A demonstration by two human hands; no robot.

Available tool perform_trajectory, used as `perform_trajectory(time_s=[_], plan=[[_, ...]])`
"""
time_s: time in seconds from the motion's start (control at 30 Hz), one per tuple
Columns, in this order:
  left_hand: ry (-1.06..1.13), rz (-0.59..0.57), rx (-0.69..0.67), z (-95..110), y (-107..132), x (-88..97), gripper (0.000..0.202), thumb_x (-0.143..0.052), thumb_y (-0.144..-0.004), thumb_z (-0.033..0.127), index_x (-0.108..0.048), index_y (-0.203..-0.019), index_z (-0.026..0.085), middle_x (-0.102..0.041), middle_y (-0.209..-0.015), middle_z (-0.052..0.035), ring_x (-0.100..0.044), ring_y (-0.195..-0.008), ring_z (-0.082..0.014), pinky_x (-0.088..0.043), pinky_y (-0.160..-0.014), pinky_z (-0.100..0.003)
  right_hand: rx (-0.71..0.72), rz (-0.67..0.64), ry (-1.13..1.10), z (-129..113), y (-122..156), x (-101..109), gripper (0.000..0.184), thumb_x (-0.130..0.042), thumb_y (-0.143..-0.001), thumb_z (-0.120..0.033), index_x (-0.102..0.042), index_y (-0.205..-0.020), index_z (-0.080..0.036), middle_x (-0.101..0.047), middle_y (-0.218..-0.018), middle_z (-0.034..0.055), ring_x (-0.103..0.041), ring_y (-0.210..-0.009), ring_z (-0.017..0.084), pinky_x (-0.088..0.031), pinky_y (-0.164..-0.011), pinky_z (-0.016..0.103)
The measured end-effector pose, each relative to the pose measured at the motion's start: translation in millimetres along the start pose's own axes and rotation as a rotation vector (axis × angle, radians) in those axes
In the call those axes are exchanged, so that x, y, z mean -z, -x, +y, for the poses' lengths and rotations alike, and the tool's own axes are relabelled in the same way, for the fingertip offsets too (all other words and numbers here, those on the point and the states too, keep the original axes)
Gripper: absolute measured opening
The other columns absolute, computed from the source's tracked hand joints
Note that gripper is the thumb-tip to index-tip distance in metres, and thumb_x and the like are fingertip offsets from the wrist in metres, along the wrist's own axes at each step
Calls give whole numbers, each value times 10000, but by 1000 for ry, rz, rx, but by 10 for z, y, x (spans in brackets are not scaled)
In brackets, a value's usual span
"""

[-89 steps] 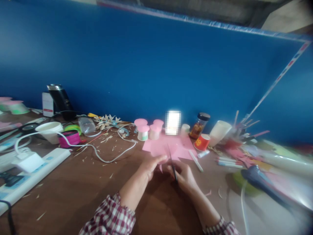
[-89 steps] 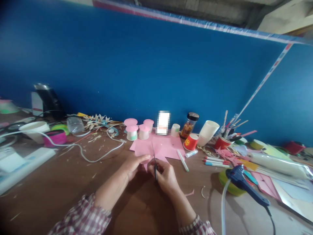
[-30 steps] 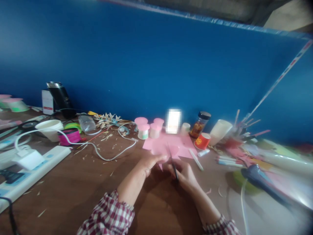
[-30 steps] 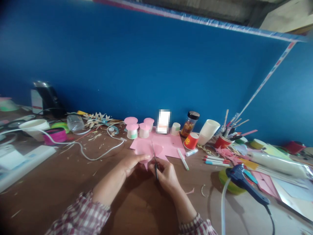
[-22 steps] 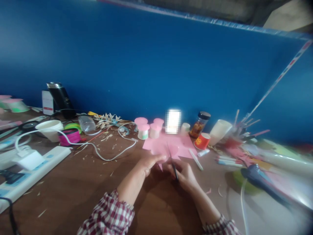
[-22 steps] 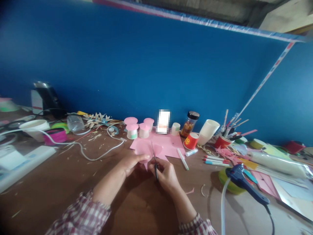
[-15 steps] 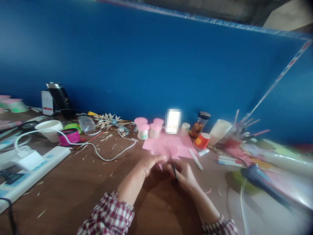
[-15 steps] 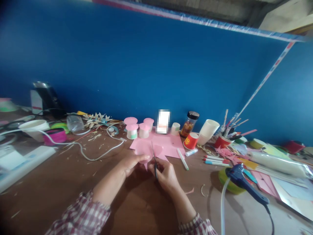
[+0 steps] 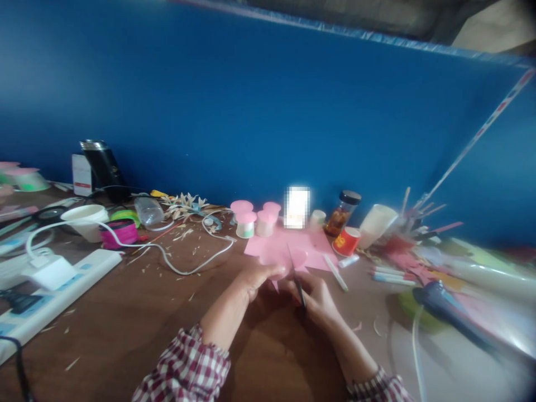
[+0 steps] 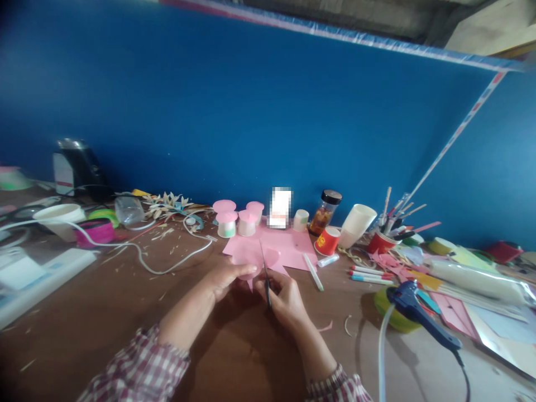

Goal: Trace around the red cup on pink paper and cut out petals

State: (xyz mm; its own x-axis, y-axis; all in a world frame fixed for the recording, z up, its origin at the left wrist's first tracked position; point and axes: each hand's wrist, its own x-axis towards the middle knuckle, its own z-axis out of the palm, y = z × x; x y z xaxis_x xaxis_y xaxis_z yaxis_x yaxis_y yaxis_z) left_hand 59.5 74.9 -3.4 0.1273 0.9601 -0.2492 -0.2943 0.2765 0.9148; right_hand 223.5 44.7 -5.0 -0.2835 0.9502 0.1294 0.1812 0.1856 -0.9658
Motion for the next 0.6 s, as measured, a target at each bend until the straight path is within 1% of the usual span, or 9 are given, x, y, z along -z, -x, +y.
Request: perform_trajectory(time_s=[0.1, 0.33, 0.5, 0.6], plan=[[-11, 11, 20, -7, 2, 3, 368, -788, -539, 241, -662, -845, 82, -682, -726, -90, -629, -640, -183, -484, -589, -286, -2, -7, 4, -24, 1, 5, 219, -631, -779, -339, -666, -864, -141, -538, -625, -19, -442, -537, 95, -346, -493, 207], [-20, -26, 27, -3, 17, 7, 311, -780, -549, 257, -677, -786, 83, -668, -654, -71, -610, -582, -166, -458, -560, -274, -12, -23, 2, -48, 7, 9, 224, -623, -795, -359, -631, -803, -135, -510, -592, -28, -455, -527, 95, -339, -482, 203], [-15, -21, 9, -33, -3, 15, 347, -786, -539, 259, -681, -822, 88, -686, -727, -87, -627, -633, -186, -466, -589, -289, -20, -18, 19, -44, 5, 6, 231, -618, -800, -367, -624, -785, -136, -501, -577, -33, -452, -527, 94, -333, -482, 203], [-11, -21, 12, -34, -4, 12, 344, -788, -538, 251, -678, -818, 85, -683, -723, -86, -627, -639, -185, -470, -595, -288, -28, -20, 18, -35, -1, 7, 221, -629, -791, -359, -629, -792, -138, -512, -587, -28, -460, -536, 100, -335, -483, 205]])
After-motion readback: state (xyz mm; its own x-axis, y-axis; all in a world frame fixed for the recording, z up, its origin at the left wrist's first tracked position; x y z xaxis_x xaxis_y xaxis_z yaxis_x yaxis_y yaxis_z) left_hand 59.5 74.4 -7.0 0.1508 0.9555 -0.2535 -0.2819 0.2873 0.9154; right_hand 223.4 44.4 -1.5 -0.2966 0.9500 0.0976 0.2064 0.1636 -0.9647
